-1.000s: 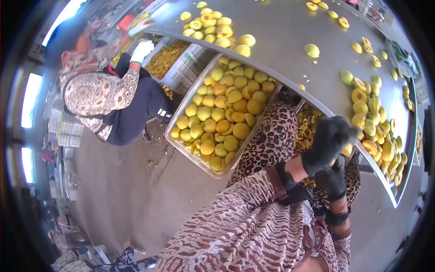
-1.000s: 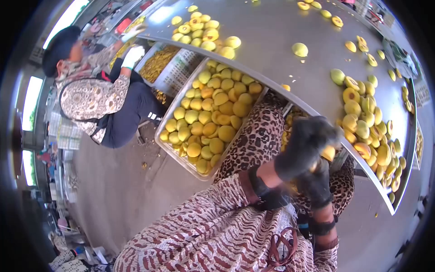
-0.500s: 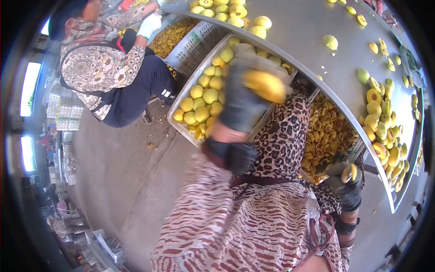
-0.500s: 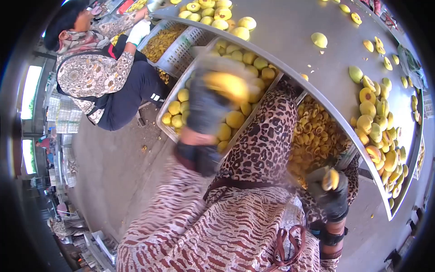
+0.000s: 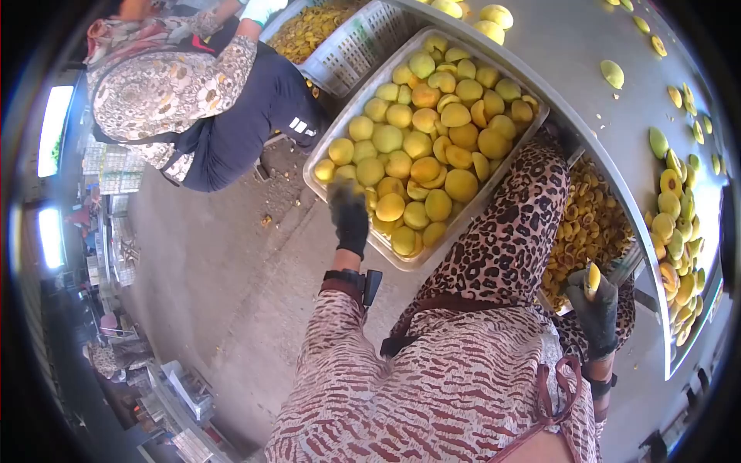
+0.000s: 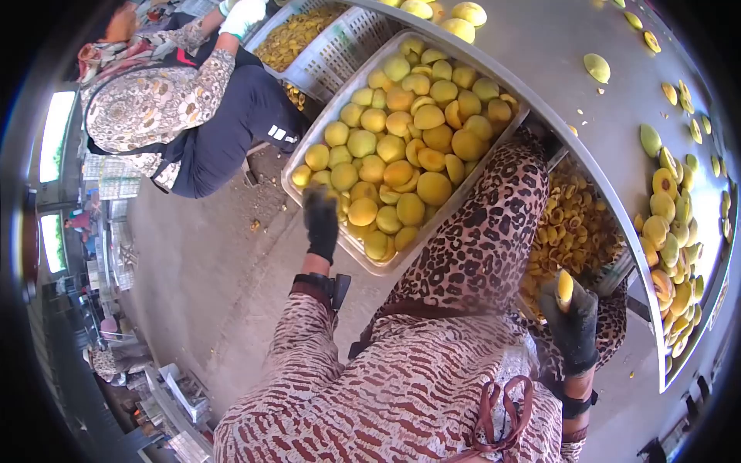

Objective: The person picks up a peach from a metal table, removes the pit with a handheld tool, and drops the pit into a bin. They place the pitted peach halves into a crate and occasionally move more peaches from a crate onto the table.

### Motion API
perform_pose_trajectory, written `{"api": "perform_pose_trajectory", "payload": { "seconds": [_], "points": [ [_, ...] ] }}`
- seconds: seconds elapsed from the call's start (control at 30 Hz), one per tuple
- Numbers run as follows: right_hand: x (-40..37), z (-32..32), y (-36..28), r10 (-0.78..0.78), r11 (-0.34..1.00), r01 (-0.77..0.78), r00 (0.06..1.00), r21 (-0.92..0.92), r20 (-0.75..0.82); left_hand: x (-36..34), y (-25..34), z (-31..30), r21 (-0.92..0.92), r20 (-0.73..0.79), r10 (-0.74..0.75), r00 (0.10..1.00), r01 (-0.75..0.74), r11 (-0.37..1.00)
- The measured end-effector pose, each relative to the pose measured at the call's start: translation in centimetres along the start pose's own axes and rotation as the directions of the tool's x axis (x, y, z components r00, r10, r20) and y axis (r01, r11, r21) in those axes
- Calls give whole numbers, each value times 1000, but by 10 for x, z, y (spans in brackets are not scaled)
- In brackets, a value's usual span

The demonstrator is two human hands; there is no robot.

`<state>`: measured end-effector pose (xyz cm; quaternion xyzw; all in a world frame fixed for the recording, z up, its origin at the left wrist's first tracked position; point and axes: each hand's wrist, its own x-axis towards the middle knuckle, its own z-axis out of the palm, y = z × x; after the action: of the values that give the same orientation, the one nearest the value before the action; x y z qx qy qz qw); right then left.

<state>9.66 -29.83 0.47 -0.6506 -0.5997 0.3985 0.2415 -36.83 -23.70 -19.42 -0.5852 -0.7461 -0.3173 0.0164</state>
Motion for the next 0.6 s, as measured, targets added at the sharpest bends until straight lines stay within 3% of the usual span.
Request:
{"api": "perform_pose_trajectory", "payload": {
  "seconds": [0.03, 0.07, 0.1, 0.17, 0.2, 0.23, 0.3, 0.37, 0.47, 0.6],
  "points": [
    [0, 0, -4, -25, 999, 25, 1000, -25, -10, -9, 13, -4, 203, 141, 69, 988, -97, 974],
    [3, 0, -7, -55, 997, 53, 998, -49, -30, -1, 2, 4, 31, 215, -18, 976, 11, 999],
    [4, -1, -12, -44, 997, 42, 999, -64, -26, 4, 0, 7, -146, 136, -95, 986, 115, 983],
    [6, -4, -21, 13, 995, -14, 1000, -102, -7, 36, 35, -9, 22, -6, -28, 1000, 28, 999],
    [7, -4, -20, 20, 993, -20, 1000, -113, -2, 43, 35, 0, 193, 103, -110, 989, 88, 977],
    [9, -3, -16, 14, 995, -14, 1000, -94, 7, 42, 38, 6, 188, 109, -117, 987, 95, 978],
    [15, 6, -11, 11, 997, -10, 1000, -78, 16, 44, 48, 19, 594, 222, -115, 968, -40, 803],
    [21, 14, -13, 9, 998, -9, 1000, -61, -2, 37, 45, 17, 590, 258, -168, 951, -17, 808],
    [29, 14, -9, -60, 987, 65, 998, -148, 36, 32, 56, 19, 524, 172, -235, 957, 114, 844],
    [34, 10, -6, -19, 977, 28, 999, -211, 43, 35, 58, 21, 596, 217, -267, 939, 89, 798]
  ]
}}
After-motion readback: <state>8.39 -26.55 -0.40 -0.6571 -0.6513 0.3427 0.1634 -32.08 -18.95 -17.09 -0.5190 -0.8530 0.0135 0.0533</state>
